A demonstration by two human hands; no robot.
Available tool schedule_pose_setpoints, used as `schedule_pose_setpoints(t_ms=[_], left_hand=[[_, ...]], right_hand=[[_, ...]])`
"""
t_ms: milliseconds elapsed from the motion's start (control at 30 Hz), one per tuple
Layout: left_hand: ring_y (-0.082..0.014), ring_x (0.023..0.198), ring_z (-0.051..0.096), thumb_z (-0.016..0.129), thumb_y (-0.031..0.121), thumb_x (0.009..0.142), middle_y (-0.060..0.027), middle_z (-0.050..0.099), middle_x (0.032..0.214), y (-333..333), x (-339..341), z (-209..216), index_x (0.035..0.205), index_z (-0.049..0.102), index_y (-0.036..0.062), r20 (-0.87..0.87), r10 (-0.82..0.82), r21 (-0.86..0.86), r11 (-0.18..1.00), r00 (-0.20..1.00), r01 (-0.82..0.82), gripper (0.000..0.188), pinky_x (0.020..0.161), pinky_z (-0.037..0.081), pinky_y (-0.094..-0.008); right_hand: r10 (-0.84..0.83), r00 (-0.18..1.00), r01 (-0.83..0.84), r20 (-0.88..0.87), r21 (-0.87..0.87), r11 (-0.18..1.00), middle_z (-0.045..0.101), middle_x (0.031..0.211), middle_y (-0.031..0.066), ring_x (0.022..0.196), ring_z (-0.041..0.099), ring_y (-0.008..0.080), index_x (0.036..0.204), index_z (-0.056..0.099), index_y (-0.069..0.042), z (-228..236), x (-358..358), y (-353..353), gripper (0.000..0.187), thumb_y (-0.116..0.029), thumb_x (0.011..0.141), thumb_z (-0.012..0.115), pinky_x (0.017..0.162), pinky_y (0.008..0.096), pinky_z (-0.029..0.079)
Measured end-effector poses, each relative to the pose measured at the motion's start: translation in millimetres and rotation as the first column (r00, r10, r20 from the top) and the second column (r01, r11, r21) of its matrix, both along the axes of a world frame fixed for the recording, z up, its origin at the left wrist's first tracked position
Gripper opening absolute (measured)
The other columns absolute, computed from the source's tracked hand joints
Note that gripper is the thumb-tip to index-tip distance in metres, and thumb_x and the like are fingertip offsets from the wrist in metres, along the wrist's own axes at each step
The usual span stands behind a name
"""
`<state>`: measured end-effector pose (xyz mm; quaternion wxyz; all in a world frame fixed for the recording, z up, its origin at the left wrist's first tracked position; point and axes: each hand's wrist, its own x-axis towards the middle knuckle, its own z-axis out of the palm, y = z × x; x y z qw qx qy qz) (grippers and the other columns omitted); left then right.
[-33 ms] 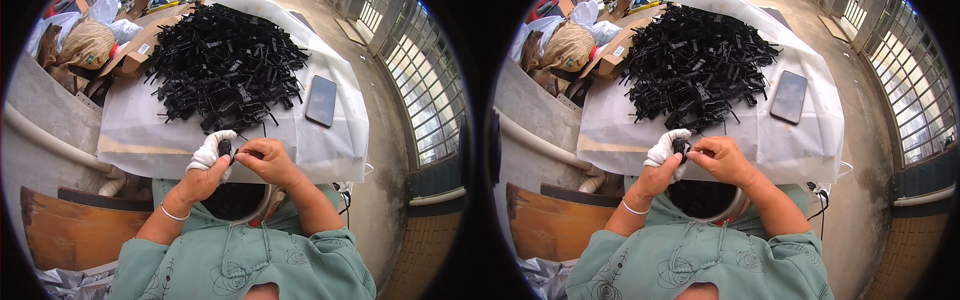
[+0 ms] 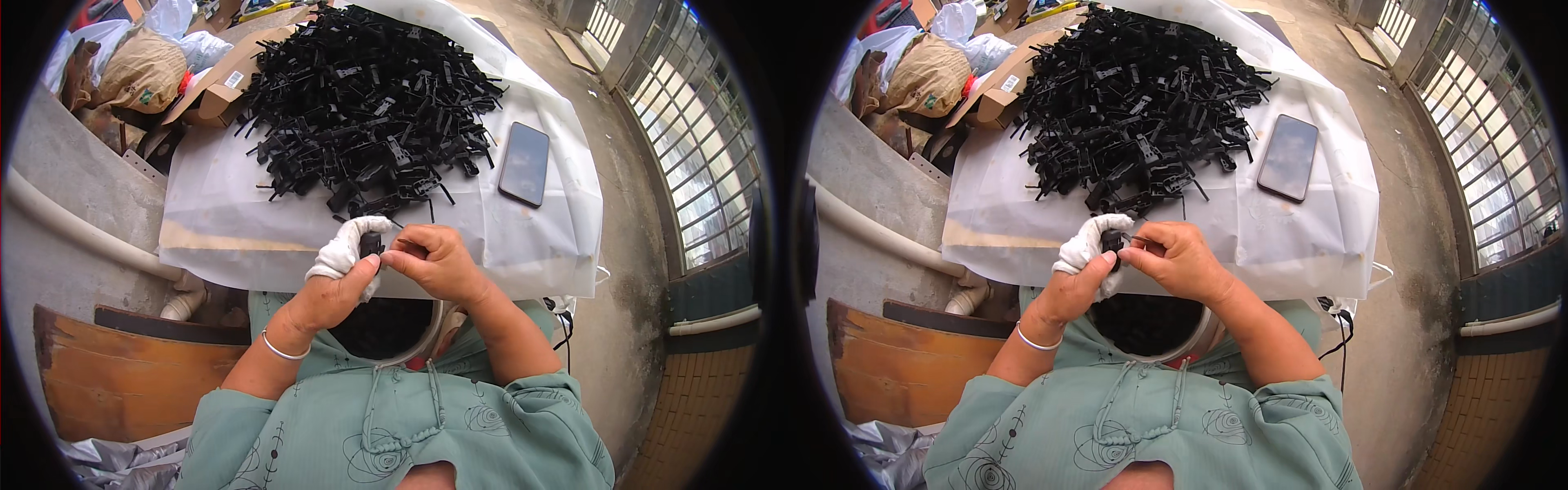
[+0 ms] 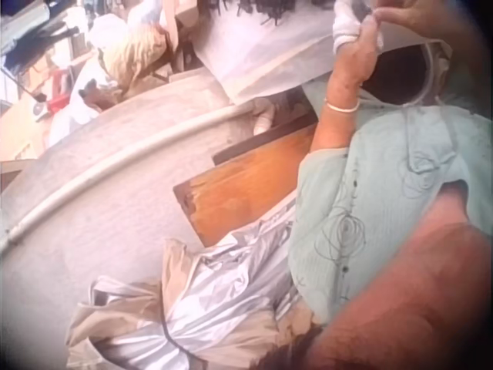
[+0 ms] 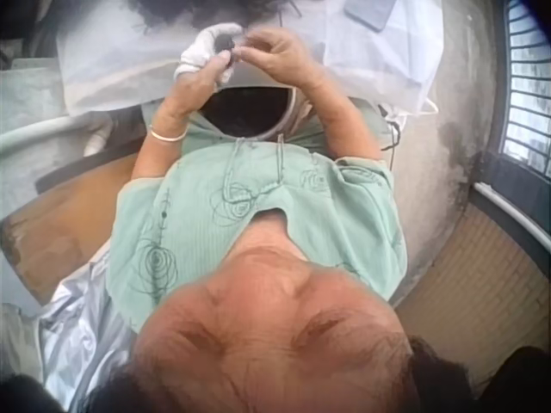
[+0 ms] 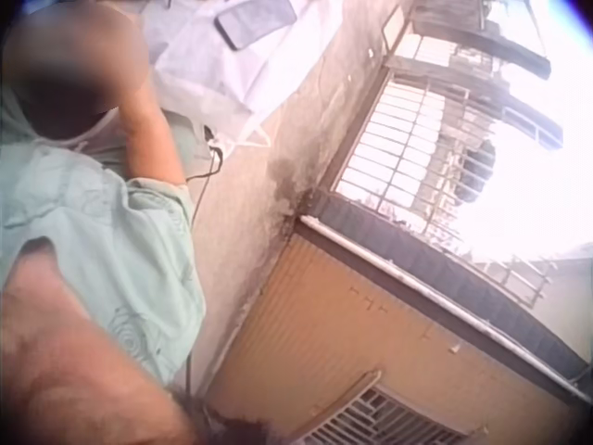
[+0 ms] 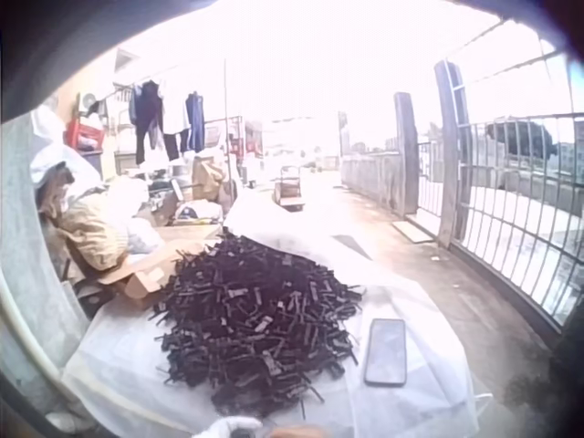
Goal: Inspecting and wiping small black plastic components at a workstation.
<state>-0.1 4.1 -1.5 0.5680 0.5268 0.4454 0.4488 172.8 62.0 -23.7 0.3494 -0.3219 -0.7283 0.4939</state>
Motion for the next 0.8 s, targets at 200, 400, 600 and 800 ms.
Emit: schedule_pose_setpoints(t_ms=[200,400,600,800], left_hand=[[-0.0017,0.056,0.040,0.045,0.004,0.089,0.0010,0.049,0.077,1,5,-9,0.114,0.043,0.0043,0.219,-0.015,-0.114,0.993,0.976,0.041,0.025,0.049,0.035,-0.0175],[-0.0117,0.070,0.051,0.048,0.003,0.084,-0.0051,0.052,0.084,0,8,-16,0.107,0.046,0.0009,-0.252,0.096,0.027,0.995,0.963,-0.092,0.023,0.064,0.043,-0.0250],[-0.0268,0.084,0.053,0.047,0.001,0.080,-0.0143,0.051,0.093,-16,-6,-21,0.105,0.047,-0.0016,-0.486,0.253,0.404,0.914,0.837,-0.041,0.025,0.077,0.043,-0.0316],[-0.0314,0.092,0.058,0.056,0.015,0.083,-0.0177,0.060,0.103,-18,-23,-9,0.108,0.056,0.0004,-0.716,0.044,0.227,0.958,0.697,0.173,0.029,0.082,0.045,-0.0370]], right_hand=[[0.043,0.999,-0.043,0.006,-0.042,0.998,0.048,0.060,-0.0008,0.055,0.040,0.0090,0.076,0.057,-0.002,-2,1,3,0.022,-0.020,0.088,0.060,0.050,0.0260,0.036],[0.181,0.975,-0.181,0.129,-0.014,0.983,0.050,0.061,0.0112,0.054,0.044,0.0217,0.078,0.055,0.000,-4,-2,-1,0.029,-0.022,0.095,0.047,0.055,0.0340,0.041],[0.110,0.993,-0.115,0.045,0.132,0.985,0.055,0.066,0.0187,0.059,0.050,0.0347,0.079,0.055,0.001,-15,-26,-17,0.027,-0.021,0.093,0.049,0.056,0.0382,0.042],[-0.088,0.936,-0.044,0.341,0.362,0.931,0.057,0.066,0.0134,0.060,0.056,0.0319,0.076,0.056,-0.003,-14,-16,-2,0.022,-0.023,0.083,0.062,0.053,0.0403,0.044]])
